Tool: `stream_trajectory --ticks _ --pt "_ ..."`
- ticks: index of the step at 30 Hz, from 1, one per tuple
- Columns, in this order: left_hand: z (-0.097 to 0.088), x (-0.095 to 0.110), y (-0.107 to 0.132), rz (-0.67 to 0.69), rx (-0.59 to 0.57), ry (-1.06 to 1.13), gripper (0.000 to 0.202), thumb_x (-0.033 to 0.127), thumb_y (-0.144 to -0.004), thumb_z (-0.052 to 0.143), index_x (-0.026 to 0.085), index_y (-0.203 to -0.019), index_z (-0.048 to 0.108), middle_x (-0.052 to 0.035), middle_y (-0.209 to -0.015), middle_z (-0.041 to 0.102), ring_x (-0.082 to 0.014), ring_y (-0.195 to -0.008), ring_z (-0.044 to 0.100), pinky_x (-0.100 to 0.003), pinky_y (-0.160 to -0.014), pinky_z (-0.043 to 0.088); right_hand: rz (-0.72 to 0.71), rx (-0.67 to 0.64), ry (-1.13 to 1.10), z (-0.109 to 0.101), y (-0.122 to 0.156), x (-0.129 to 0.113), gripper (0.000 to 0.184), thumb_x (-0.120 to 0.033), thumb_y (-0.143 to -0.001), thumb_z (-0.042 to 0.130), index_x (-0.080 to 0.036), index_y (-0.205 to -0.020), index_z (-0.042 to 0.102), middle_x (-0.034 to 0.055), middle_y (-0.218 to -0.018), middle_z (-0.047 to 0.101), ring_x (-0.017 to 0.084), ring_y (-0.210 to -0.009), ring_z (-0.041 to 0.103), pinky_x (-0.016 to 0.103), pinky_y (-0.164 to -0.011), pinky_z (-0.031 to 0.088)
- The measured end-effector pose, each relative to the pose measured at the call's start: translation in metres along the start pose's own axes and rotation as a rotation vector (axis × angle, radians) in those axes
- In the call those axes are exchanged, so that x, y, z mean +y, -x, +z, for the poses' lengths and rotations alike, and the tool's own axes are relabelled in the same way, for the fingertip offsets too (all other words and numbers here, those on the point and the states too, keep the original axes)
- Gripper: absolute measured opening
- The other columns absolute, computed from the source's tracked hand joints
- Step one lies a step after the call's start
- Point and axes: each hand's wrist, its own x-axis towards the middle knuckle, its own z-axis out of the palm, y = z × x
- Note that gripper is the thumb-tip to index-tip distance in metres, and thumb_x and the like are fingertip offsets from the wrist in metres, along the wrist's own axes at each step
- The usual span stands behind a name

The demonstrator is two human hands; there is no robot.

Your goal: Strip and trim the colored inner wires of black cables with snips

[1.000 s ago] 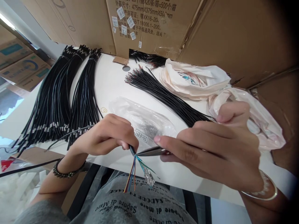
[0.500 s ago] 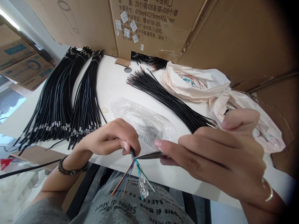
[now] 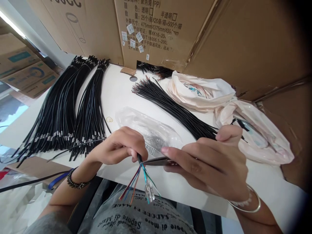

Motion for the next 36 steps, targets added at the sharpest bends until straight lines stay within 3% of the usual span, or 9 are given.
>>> stream_trajectory --ticks 13,22,29,36 --pt "0.012 -0.001 -0.004 0.083 0.125 0.06 0.03 0.033 -0.098 0.049 0.018 -0.077 0.064 -0.0016 -0.056 0.064 -0.0086 -0.049 0.056 -0.019 -0.052 0.045 0.055 0.122 -0.035 0.017 0.005 -0.012 0.016 -0.027 -0.098 0.059 -0.017 -0.099 0.072 -0.0076 -0.06 0.065 0.005 -0.048 0.049 0.036 -0.063 0.023" --pt "0.013 0.001 -0.004 0.068 0.122 0.078 0.03 0.034 -0.097 0.049 0.018 -0.077 0.065 -0.0013 -0.054 0.064 -0.0085 -0.048 0.056 -0.019 -0.052 0.046 0.056 0.152 -0.022 0.016 0.005 -0.015 0.014 -0.026 -0.097 0.06 -0.017 -0.099 0.071 -0.0085 -0.059 0.066 0.005 -0.047 0.046 0.035 -0.064 0.023" --pt "0.014 -0.001 -0.002 0.035 0.075 0.152 0.03 0.034 -0.098 0.047 0.019 -0.079 0.065 -0.0002 -0.053 0.061 -0.0092 -0.047 0.057 -0.019 -0.051 0.046 0.037 0.126 0.0 0.011 0.005 -0.011 0.013 -0.025 -0.098 0.06 -0.019 -0.101 0.071 -0.0095 -0.058 0.064 0.006 -0.049 0.047 0.036 -0.064 0.022" --pt "0.004 0.006 0.002 -0.125 -0.088 0.104 0.035 0.038 -0.098 0.044 0.018 -0.079 0.066 -0.0005 -0.047 0.055 -0.0092 -0.04 0.048 -0.021 -0.045 0.04 -0.026 -0.008 0.012 -0.008 -0.002 0.0 0.01 -0.029 -0.096 0.064 -0.024 -0.102 0.07 -0.0125 -0.06 0.064 0.004 -0.048 0.046 0.038 -0.064 0.022"
